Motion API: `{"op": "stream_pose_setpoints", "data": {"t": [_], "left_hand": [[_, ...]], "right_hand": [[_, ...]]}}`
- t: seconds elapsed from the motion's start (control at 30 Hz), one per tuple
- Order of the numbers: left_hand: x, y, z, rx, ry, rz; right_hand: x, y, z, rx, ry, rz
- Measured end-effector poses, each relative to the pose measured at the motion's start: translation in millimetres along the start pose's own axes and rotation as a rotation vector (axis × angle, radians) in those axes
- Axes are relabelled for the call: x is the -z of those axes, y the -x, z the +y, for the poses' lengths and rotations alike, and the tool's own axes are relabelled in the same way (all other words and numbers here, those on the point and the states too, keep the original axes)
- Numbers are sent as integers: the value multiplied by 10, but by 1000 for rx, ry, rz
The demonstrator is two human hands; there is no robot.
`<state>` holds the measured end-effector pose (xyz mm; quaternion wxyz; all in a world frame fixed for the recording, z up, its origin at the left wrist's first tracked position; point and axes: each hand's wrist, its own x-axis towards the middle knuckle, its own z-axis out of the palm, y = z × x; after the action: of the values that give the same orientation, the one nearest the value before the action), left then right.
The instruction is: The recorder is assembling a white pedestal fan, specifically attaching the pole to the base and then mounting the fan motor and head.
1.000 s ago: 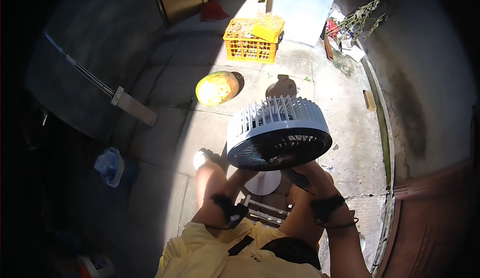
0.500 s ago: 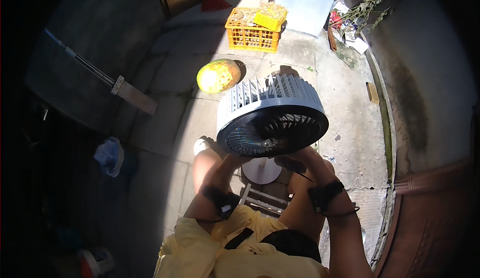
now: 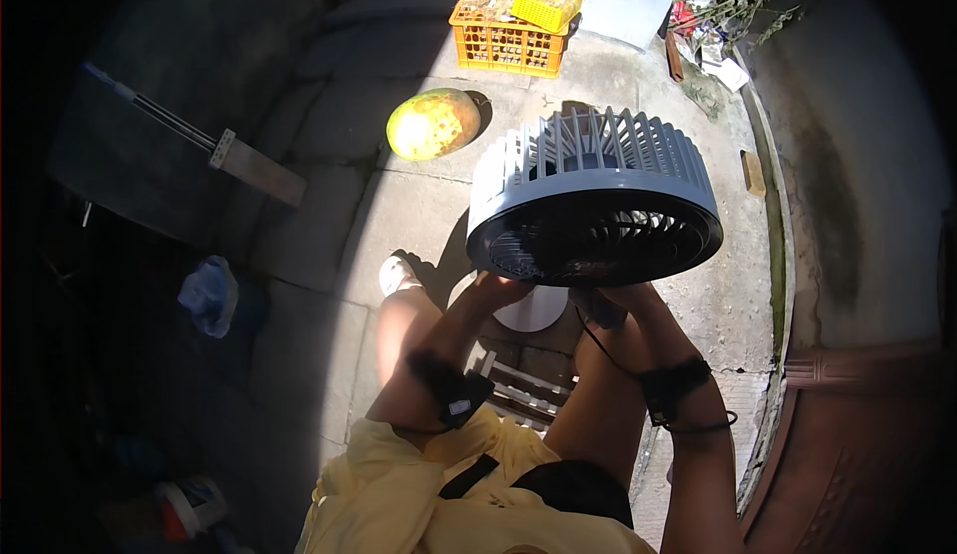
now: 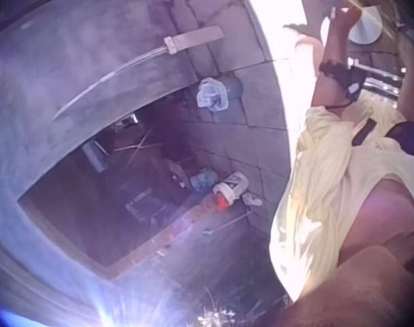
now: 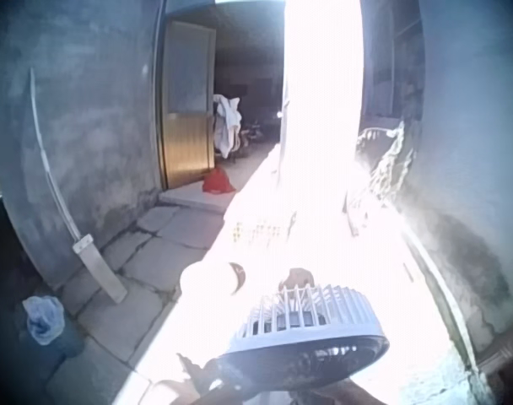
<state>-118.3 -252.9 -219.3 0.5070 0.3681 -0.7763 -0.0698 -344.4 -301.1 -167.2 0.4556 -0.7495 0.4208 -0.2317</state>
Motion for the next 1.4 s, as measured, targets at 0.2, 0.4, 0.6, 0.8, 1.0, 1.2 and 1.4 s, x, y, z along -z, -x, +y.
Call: {"op": "stream_pose_setpoints", "data": {"t": [0.2, 0.4, 0.6, 0.8, 1.0, 1.2, 1.4], "left_hand": [[74, -322, 258, 643, 530, -7], [678, -269, 572, 1025, 723, -73], [1066, 253, 660, 979, 747, 215], [1383, 625, 751, 1047, 856, 453], [1391, 611, 622, 1028, 873, 514], [1367, 670, 526, 1000, 903, 423], [1327, 662, 434, 979, 960, 327]], "right_hand": [[259, -127, -114, 30, 333, 141], [553, -226, 184, 74, 415, 299], [1015, -342, 734, -226, 408, 398], [1156, -578, 515, -262, 159, 446], [840, -723, 220, -59, 171, 356], [823, -734, 158, -91, 219, 431], [753, -889, 486, 128, -283, 469]]}}
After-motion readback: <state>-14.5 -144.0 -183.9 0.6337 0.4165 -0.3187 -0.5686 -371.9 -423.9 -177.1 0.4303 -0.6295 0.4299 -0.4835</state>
